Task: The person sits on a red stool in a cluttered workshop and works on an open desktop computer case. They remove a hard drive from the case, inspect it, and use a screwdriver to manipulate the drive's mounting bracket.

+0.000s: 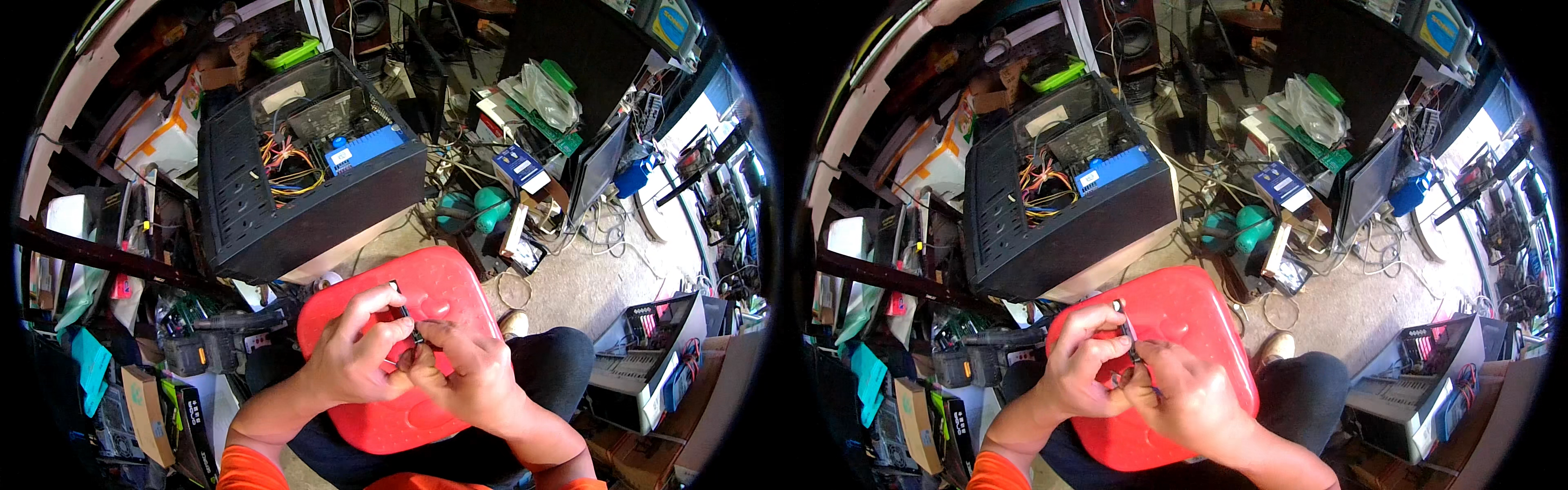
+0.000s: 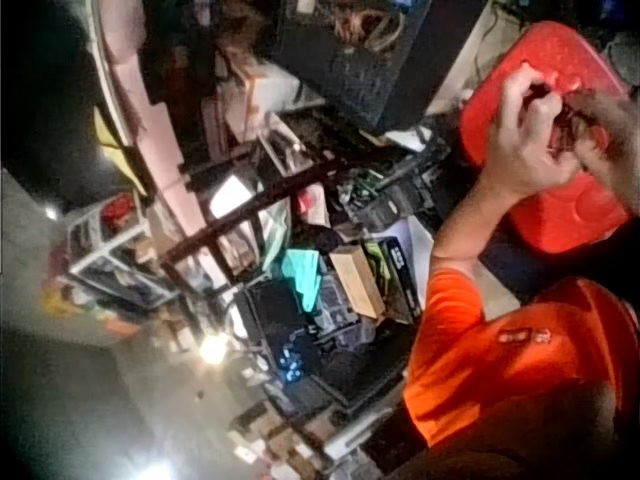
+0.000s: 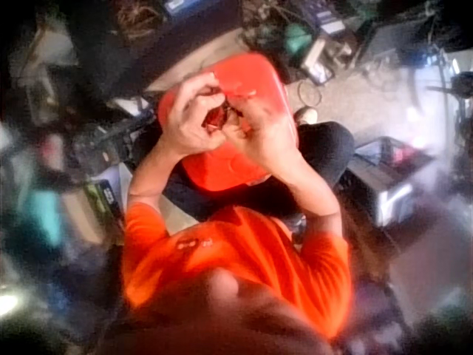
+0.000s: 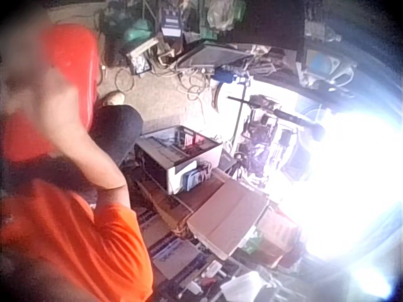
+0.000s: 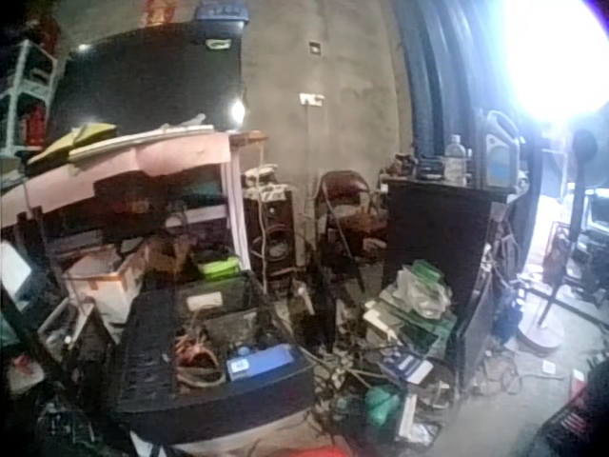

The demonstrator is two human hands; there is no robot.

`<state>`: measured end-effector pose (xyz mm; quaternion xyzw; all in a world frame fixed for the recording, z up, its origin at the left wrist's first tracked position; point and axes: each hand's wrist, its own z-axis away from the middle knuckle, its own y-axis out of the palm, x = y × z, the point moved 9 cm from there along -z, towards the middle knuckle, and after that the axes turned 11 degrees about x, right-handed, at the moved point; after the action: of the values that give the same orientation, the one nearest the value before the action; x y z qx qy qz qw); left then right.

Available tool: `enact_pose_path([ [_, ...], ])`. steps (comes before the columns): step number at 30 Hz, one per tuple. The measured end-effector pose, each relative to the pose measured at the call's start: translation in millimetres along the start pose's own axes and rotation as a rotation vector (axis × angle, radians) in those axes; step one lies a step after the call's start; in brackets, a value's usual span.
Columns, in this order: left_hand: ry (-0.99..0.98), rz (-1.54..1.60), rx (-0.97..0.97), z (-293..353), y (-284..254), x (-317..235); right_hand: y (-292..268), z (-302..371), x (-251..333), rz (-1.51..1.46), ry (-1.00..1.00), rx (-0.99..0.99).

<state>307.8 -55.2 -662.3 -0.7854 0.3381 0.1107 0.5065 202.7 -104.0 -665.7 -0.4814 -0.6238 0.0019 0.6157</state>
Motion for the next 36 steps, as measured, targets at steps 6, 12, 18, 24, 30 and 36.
enact_pose_path([
  [6,-0.044,0.032,0.023,4,1,5,-1,-1,-20,-0.031,0.064,0.022],
  [12,-0.089,0.212,0.140,-2,13,9,2,-1,-33,-0.191,0.118,0.009],
  [18,-0.078,0.423,0.121,2,19,18,5,2,-46,-0.329,0.204,0.006],
  [24,-0.083,0.302,0.009,3,7,22,-8,-9,-22,-0.314,-0.026,0.013],
  [30,-0.087,0.285,-0.032,4,7,23,-6,-7,-16,-0.192,-0.121,0.018],
  [36,-0.078,0.320,-0.036,7,11,27,-7,-8,-12,-0.105,-0.121,0.087],
])
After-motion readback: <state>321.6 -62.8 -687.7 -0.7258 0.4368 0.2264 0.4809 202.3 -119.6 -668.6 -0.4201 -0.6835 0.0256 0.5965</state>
